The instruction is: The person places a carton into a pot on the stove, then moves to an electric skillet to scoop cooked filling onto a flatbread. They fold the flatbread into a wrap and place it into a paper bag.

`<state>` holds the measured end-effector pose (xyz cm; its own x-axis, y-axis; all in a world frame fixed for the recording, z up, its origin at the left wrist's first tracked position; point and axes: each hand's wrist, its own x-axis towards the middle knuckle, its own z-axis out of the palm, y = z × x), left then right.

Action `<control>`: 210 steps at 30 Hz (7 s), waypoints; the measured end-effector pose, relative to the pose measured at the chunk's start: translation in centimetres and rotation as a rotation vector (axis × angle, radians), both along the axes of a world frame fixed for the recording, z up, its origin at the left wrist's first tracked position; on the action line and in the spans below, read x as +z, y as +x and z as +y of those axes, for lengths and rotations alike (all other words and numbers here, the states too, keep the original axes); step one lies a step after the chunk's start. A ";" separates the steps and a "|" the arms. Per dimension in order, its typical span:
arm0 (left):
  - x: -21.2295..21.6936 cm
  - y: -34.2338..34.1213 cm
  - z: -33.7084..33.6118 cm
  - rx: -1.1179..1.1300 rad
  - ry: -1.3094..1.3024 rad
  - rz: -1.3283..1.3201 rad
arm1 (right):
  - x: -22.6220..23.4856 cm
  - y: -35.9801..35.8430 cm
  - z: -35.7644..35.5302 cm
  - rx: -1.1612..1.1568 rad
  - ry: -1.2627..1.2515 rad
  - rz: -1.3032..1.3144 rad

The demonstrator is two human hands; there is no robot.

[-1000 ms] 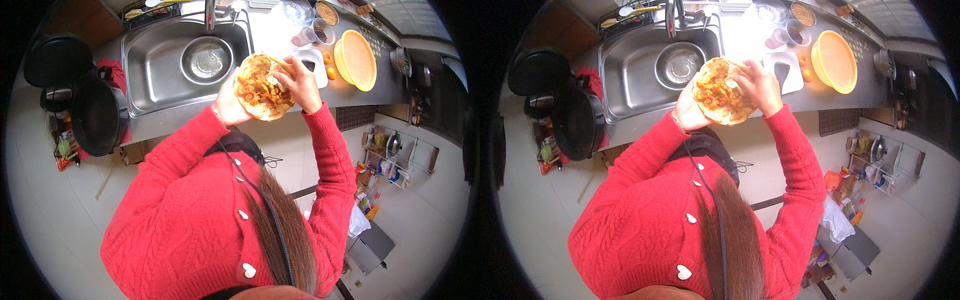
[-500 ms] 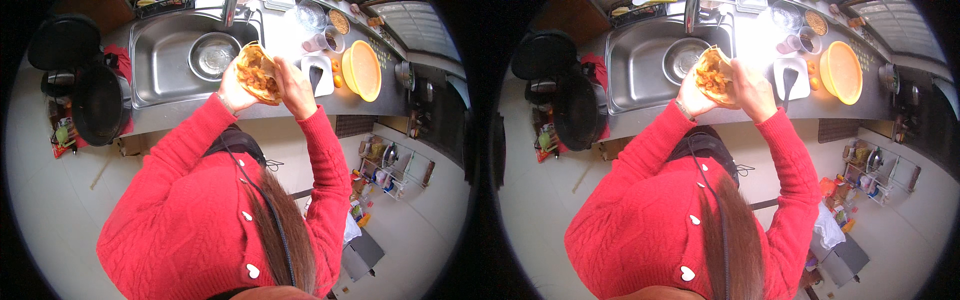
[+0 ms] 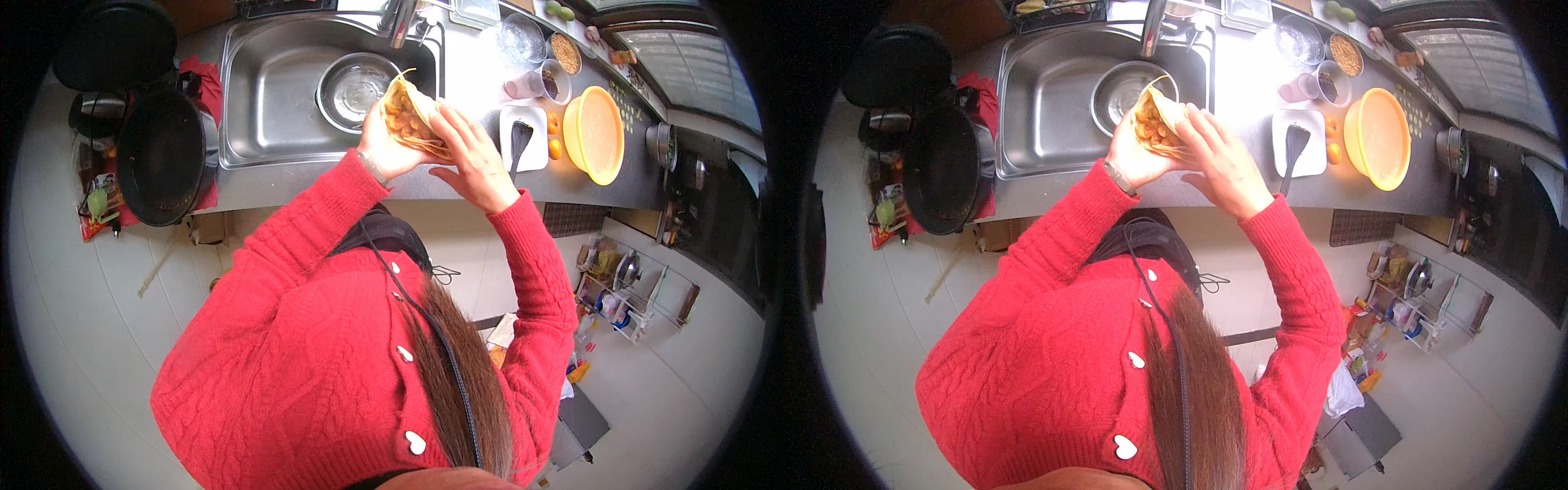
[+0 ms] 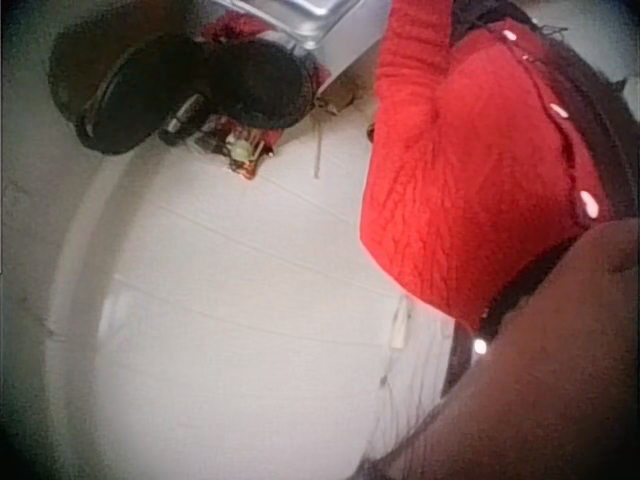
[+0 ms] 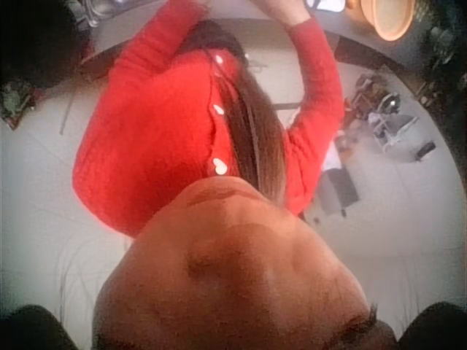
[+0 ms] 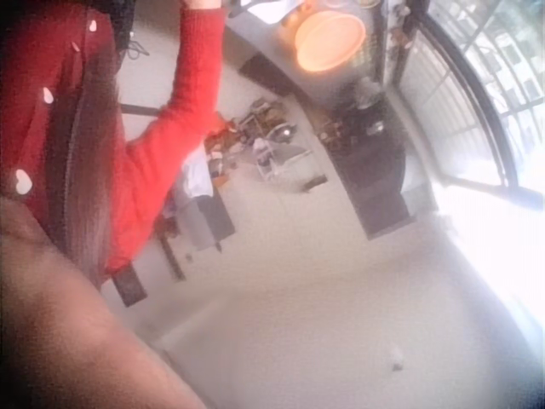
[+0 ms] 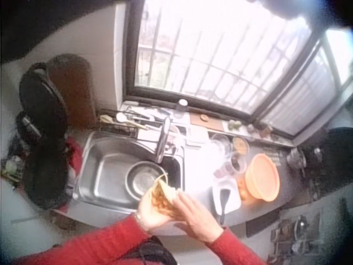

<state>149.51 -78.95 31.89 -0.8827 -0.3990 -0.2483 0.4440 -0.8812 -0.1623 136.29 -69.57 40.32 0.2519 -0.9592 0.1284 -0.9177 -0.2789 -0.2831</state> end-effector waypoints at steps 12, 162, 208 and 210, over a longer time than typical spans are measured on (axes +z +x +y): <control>2.5 0.0 0.7 0.158 0.183 -0.054 | -0.3 -1.3 -0.5 0.041 -0.128 -0.218; -13.3 36.7 42.2 1.191 0.211 -1.980 | -5.4 20.5 -1.9 0.295 1.435 -1.238; 1.2 56.4 70.5 1.782 -0.272 -0.832 | -2.7 64.7 36.5 0.830 1.811 -0.795; 1.1 55.4 67.9 1.732 -0.134 -0.856 | -3.5 64.4 37.0 0.765 1.812 -0.825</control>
<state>204.89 -11.03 32.95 0.7497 -0.6201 -0.2313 0.6245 0.5471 0.5574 200.68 -32.57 36.78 0.9366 0.1209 -0.3290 -0.3410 0.5320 -0.7751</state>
